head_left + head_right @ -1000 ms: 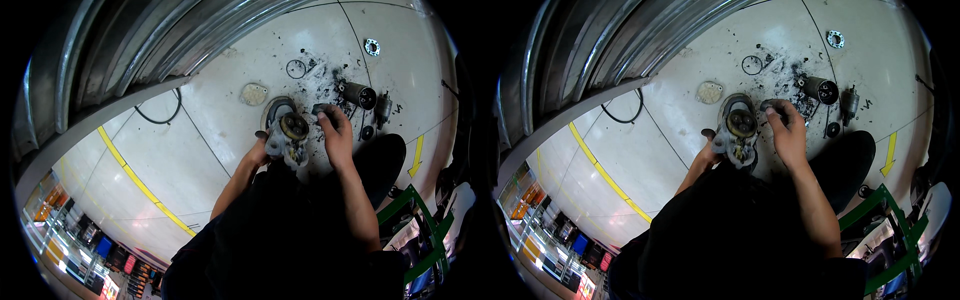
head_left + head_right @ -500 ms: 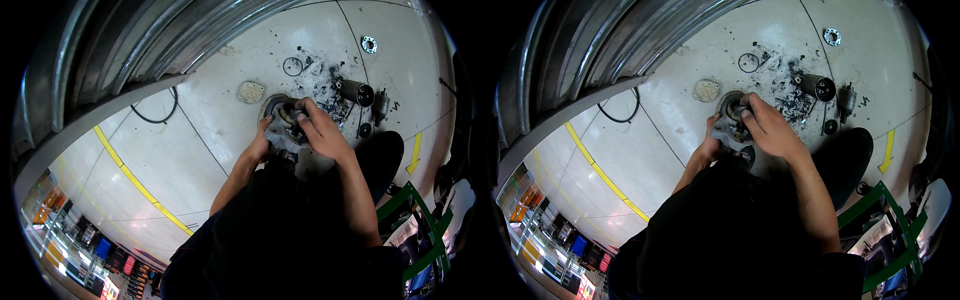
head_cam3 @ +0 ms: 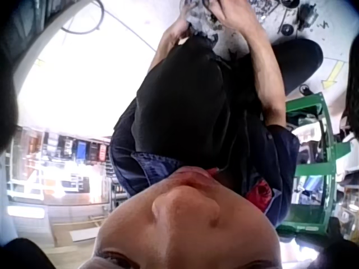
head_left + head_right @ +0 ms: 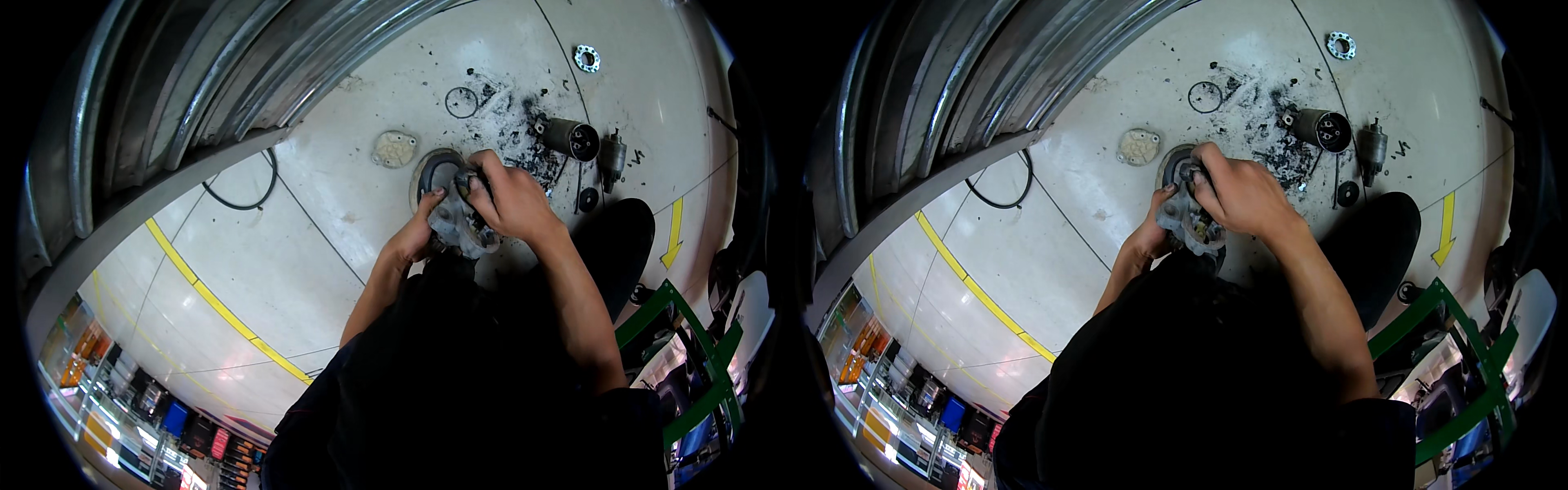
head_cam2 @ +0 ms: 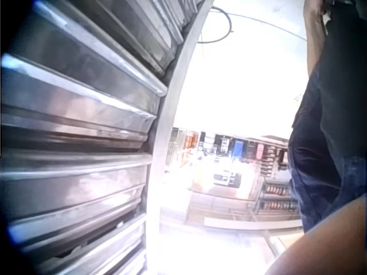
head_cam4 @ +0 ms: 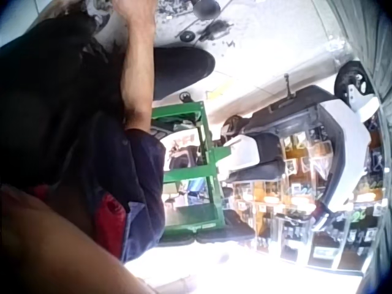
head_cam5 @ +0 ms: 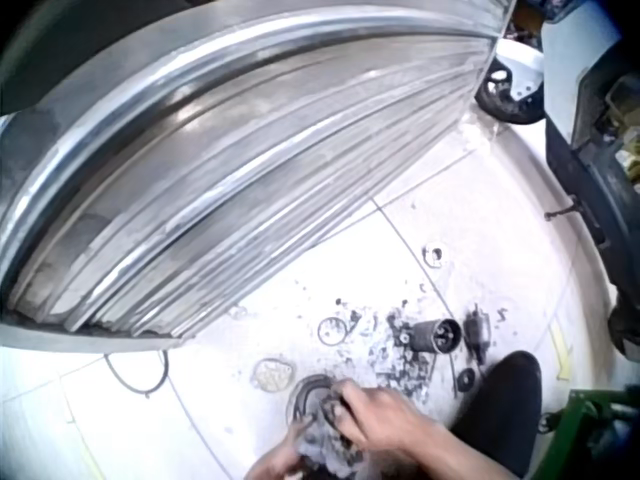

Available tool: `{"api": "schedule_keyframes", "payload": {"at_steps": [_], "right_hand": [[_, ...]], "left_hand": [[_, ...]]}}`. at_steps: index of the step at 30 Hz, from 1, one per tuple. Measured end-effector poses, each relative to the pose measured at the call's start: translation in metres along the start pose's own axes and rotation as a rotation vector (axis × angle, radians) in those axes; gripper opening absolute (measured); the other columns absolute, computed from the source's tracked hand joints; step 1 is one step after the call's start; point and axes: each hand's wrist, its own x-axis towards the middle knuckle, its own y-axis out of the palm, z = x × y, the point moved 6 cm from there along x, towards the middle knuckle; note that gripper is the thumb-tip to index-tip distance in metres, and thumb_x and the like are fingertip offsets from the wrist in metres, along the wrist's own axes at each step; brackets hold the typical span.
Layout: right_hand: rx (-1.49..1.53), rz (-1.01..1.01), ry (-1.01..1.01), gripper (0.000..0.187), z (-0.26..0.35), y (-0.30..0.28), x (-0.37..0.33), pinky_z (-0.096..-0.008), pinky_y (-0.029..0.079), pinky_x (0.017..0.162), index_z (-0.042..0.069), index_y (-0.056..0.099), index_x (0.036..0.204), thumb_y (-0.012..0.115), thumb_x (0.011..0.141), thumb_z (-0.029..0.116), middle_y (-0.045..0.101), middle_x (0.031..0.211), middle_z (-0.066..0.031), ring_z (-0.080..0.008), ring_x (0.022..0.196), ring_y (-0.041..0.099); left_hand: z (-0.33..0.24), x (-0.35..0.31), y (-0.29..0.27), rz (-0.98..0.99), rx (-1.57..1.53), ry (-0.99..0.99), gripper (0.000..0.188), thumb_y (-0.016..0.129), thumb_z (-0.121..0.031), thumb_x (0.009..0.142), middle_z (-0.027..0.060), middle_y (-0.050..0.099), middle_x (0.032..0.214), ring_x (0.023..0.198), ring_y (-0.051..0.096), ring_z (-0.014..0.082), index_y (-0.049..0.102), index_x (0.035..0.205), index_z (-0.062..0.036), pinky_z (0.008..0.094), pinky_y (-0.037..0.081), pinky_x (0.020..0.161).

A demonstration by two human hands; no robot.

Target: The person assembles a mechanical part by hand, inserting small components into a cylindrical housing and rotating internal gears. They handle several small metal pieces and a cylindrical housing, placing them together on the floor.

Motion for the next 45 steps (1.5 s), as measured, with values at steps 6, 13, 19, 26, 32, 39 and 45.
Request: {"api": "schedule_keyframes", "payload": {"at_steps": [6, 13, 19, 26, 32, 39, 45], "right_hand": [[-0.007, -0.091, -0.054, 0.025, -0.002, -0.008, -0.005, -0.0471, 0.049, 0.06, 0.007, 0.051, 0.108, 0.057, 0.086, 0.016, 0.064, 0.073, -0.0174, -0.0402, 0.069, 0.063], [0.003, -0.132, -0.036, 0.025, -0.007, -0.016, -0.009, -0.0439, 0.048, 0.058, 0.006, 0.051, 0.109, 0.057, 0.086, 0.015, 0.063, 0.071, -0.0173, -0.0403, 0.067, 0.063], [0.073, -0.271, -0.051, 0.025, -0.009, -0.024, -0.007, -0.046, 0.048, 0.053, 0.009, 0.052, 0.107, 0.059, 0.085, 0.018, 0.06, 0.061, -0.016, -0.0384, 0.058, 0.061], [0.163, -0.358, 0.012, 0.021, -0.018, -0.037, -0.009, -0.0426, 0.048, 0.056, 0.006, 0.051, 0.107, 0.056, 0.088, 0.013, 0.062, 0.068, -0.0179, -0.0398, 0.063, 0.063], [0.109, -0.318, -0.103, 0.023, 0.005, -0.041, -0.014, -0.0423, 0.048, 0.054, 0.007, 0.053, 0.106, 0.059, 0.085, 0.014, 0.062, 0.065, -0.0156, -0.0373, 0.06, 0.063], [0.042, -0.3, -0.126, 0.025, 0.009, -0.038, -0.012, -0.0434, 0.049, 0.053, 0.008, 0.053, 0.106, 0.06, 0.084, 0.016, 0.061, 0.063, -0.0148, -0.0371, 0.058, 0.062], [0.224, -0.526, 0.071, 0.02, 0.005, -0.059, -0.012, -0.0392, 0.052, 0.066, 0.001, 0.051, 0.108, 0.049, 0.093, 0.015, 0.068, 0.079, -0.0184, -0.0315, 0.071, 0.069]], "left_hand": [[-0.008, -0.004, 0.014, 0.036, 0.056, 0.048, 0.064, 0.042, -0.056, 0.094, 0.0136, 0.061, 0.12, 0.106, 0.061, 0.026, 0.047, 0.133, -0.0054, 0.038, 0.049, 0.092], [-0.004, -0.003, 0.022, 0.038, 0.058, 0.013, 0.062, 0.036, -0.053, 0.098, 0.0119, 0.062, 0.117, 0.103, 0.061, 0.0232, 0.047, 0.134, -0.0047, 0.0348, 0.049, 0.09], [-0.005, -0.004, 0.026, -0.038, 0.076, 0.126, 0.07, 0.03, -0.062, 0.097, 0.0101, 0.062, 0.111, 0.094, 0.061, 0.0201, 0.046, 0.133, -0.0038, 0.0324, 0.049, 0.083], [-0.011, -0.02, 0.023, 0.138, 0.466, 0.396, 0.093, 0.062, -0.071, 0.078, 0.0053, 0.059, 0.105, 0.091, 0.056, 0.0148, 0.047, 0.127, 0.0064, 0.0288, 0.047, 0.08], [-0.027, -0.029, 0.052, 0.269, 0.502, 0.457, 0.066, 0.079, -0.027, 0.072, 0.0066, 0.063, 0.106, 0.095, 0.058, 0.0144, 0.052, 0.124, 0.0034, 0.0301, 0.047, 0.085], [-0.024, -0.031, 0.041, 0.004, 0.713, 0.481, 0.054, 0.078, -0.018, 0.063, 0.01, 0.067, 0.097, 0.089, 0.061, 0.0168, 0.061, 0.11, 0.0017, 0.0305, 0.048, 0.082], [-0.021, -0.026, 0.03, -0.003, 0.65, 0.598, 0.067, 0.081, -0.018, 0.061, 0.0105, 0.066, 0.104, 0.099, 0.061, 0.0181, 0.054, 0.12, 0.0014, 0.0303, 0.047, 0.088]]}}
